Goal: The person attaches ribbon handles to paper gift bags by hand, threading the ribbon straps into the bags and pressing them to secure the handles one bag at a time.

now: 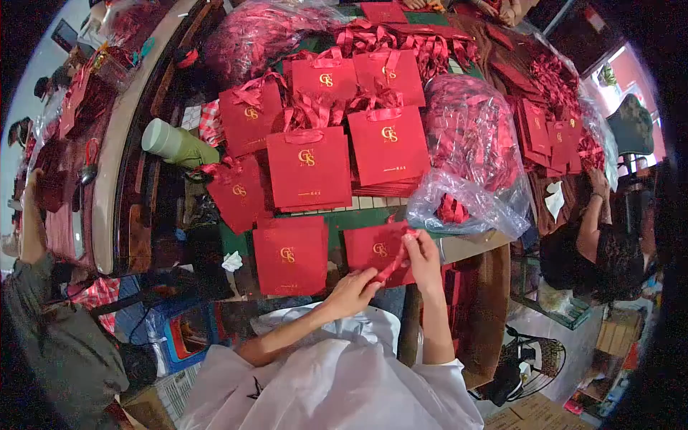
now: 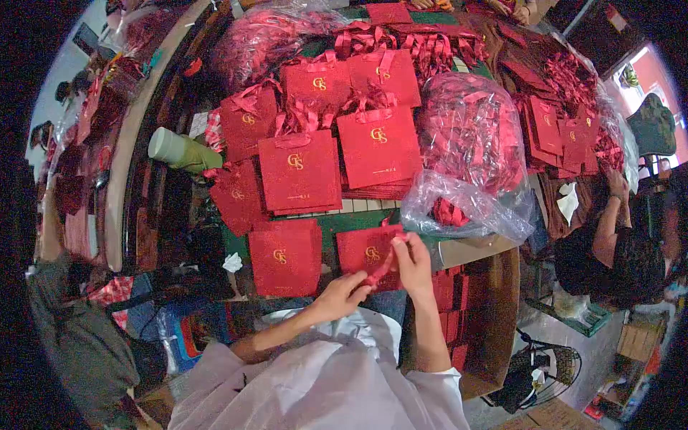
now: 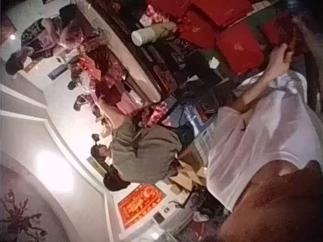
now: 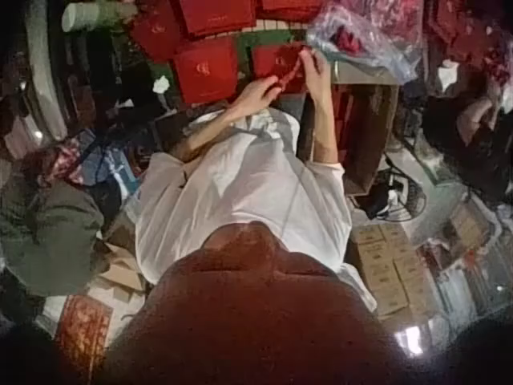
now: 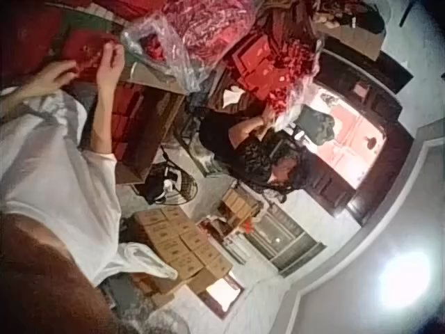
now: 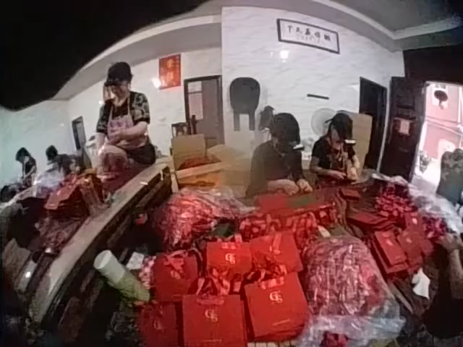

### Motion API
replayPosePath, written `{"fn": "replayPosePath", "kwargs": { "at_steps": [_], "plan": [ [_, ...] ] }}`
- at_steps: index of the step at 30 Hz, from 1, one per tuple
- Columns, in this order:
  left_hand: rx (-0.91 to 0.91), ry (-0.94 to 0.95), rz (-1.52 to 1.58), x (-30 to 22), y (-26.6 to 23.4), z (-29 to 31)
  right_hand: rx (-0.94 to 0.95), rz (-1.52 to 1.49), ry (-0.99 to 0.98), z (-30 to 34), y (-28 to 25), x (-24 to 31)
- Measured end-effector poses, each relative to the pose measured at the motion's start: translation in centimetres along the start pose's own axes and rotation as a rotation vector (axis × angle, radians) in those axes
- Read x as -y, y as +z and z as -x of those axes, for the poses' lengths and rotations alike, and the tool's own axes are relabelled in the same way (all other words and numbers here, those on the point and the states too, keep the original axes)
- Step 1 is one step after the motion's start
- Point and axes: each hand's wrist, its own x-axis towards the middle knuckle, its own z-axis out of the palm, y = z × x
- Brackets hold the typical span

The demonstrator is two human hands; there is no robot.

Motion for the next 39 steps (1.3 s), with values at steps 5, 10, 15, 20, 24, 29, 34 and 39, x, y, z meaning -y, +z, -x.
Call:
{"fn": "replayPosePath", "kwargs": {
  "at_steps": [5,10,15,20,24,29,34,39],
  "plan": [
    [0.054,-0.15,0.068,-0.3,-2.0,0.6,-0.106,0.274,-0.079,-0.2,-1.4,-1.1],
    [-0.191,-0.033,-0.16,-0.2,-2.2,-0.8,-0.325,0.815,-0.43,1.1,-0.1,0.5],
    [-0.22,0.034,-0.146,-0.6,-2.9,-1.8,-0.181,0.892,-0.563,2.5,1.7,3.2],
    [-0.234,-0.023,0.027,-1.2,-3.2,-2.3,0.263,0.67,-0.491,1.9,3.2,2.0],
    [-0.231,-0.043,-0.007,-1.1,-3.1,-2.7,0.252,0.666,-0.43,1.2,3.0,0.7],
    [-0.359,0.049,-0.466,-1.3,-3.6,-3.6,0.138,0.736,-0.398,0.9,2.9,0.7],
    [-0.292,0.03,-0.728,-0.3,-3.0,-5.2,-0.015,0.782,-0.46,0.2,3.7,-0.8],
    [-0.297,-0.056,-0.635,-0.5,-2.9,-5.7,-0.07,0.773,-0.467,-0.3,3.9,-1.8]
  ]
}}
